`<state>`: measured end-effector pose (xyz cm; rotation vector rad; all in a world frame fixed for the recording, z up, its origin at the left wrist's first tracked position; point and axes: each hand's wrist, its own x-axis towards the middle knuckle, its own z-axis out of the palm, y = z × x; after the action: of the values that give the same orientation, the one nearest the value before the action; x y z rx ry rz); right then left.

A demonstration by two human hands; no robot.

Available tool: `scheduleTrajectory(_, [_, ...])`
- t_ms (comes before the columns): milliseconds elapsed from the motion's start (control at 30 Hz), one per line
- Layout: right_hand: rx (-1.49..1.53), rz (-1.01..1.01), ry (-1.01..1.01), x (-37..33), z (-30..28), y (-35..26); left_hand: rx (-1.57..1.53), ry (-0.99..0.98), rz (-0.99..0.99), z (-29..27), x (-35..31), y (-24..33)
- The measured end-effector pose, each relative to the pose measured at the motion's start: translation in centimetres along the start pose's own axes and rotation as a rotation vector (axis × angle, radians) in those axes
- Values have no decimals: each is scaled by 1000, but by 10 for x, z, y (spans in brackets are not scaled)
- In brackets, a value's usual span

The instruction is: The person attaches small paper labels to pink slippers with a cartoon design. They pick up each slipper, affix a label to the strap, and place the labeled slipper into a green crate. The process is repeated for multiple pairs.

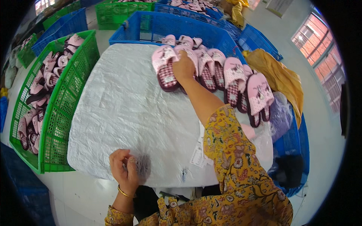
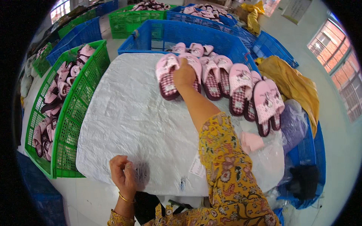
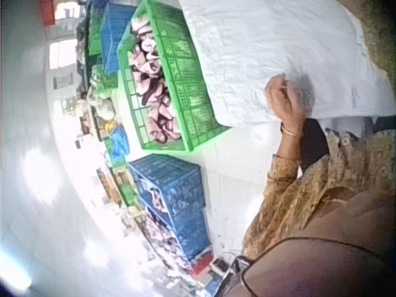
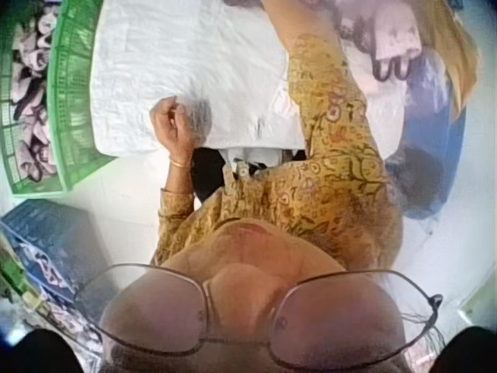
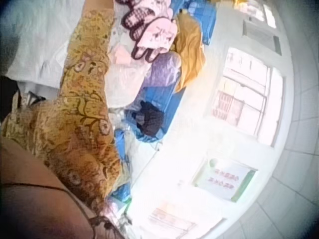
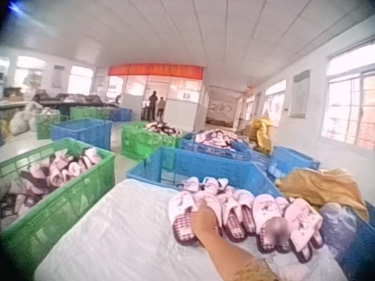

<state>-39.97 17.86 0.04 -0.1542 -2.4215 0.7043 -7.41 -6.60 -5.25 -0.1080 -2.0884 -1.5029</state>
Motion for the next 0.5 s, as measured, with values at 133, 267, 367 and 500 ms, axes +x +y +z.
scheduleTrajectory(133, [224, -259, 17, -80, -72, -34, 24, -84, 79, -4, 0, 3])
scheduleTrajectory(267, [315, -155, -162, -193, -148, -57, 60, -123, 177, -1, 4, 10])
scheduleTrajectory(367, [367, -150, -197, -254, -171, -61, 68, -153, 196, -2, 8, 1])
scheduleTrajectory(500, [329, -17, -340, -288, -188, -63, 141, -270, 220, 2, 9, -2])
